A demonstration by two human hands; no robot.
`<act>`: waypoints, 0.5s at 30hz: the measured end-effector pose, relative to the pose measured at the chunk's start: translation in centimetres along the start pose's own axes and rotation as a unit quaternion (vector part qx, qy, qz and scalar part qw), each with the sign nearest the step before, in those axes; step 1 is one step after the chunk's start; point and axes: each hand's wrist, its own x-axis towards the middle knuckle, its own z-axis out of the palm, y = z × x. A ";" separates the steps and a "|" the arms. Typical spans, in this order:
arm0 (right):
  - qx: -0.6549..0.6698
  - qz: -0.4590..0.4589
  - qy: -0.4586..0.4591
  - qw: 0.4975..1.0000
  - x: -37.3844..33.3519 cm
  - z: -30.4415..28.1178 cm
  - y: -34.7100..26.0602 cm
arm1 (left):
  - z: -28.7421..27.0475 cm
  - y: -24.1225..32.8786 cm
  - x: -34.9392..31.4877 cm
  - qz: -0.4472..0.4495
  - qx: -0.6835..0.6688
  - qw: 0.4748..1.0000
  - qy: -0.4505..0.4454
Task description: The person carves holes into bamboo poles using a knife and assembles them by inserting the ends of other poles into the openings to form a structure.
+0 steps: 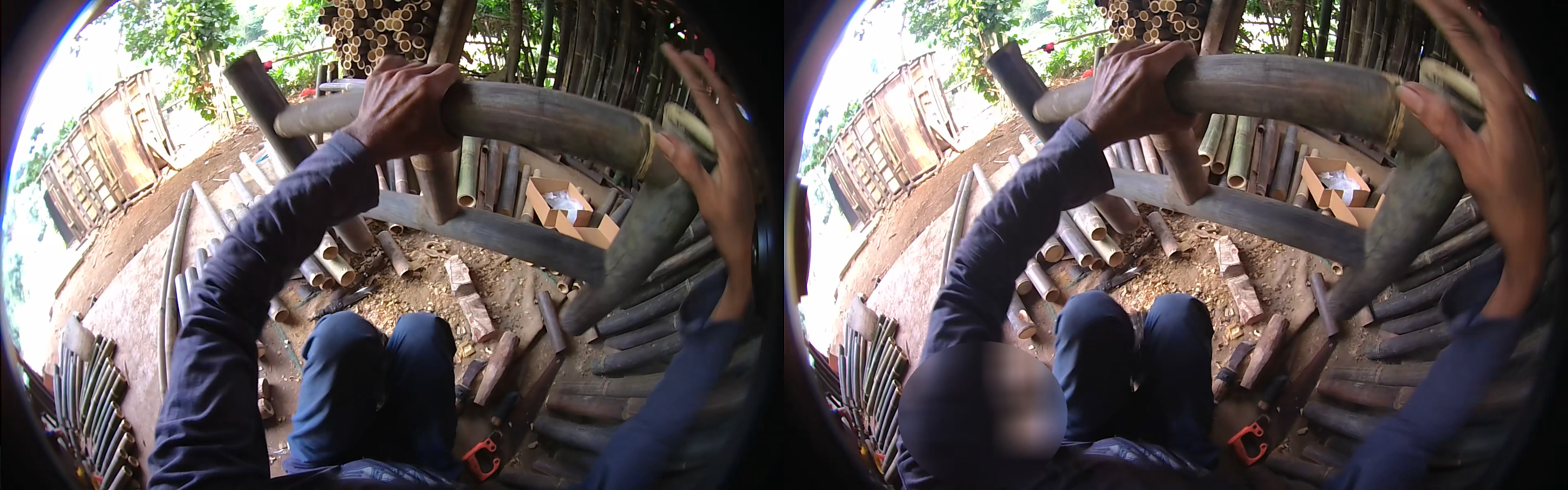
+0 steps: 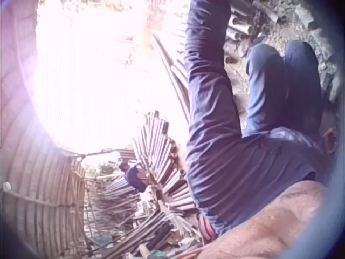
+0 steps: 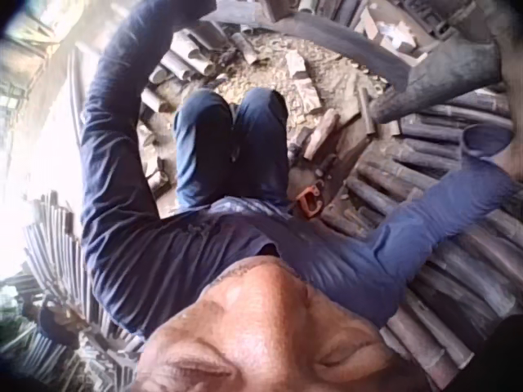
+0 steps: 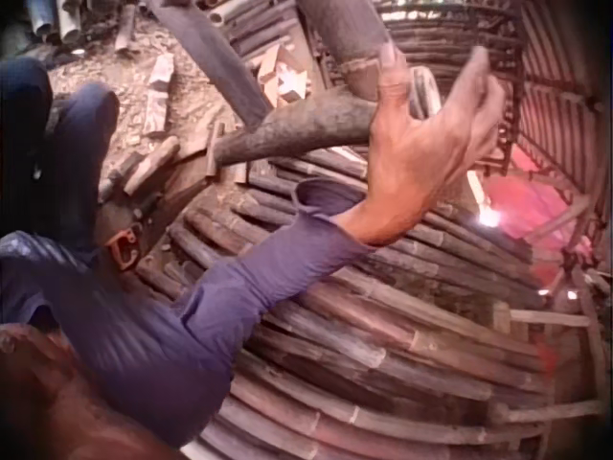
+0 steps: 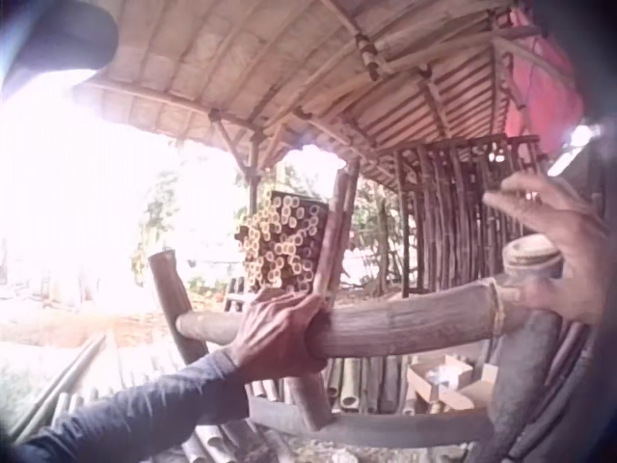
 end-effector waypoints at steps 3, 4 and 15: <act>0.144 0.089 -0.176 0.970 -0.7 7.3 0.8 | 3.5 -2.5 1.7 0.083 0.040 0.996 -0.016; 0.198 0.119 -0.234 0.944 -0.5 8.7 0.8 | 4.4 -3.5 2.5 0.131 0.069 0.988 0.032; 0.474 0.158 -0.147 0.853 -1.1 33.9 -7.7 | 13.1 -19.1 4.7 0.122 0.109 0.978 -0.133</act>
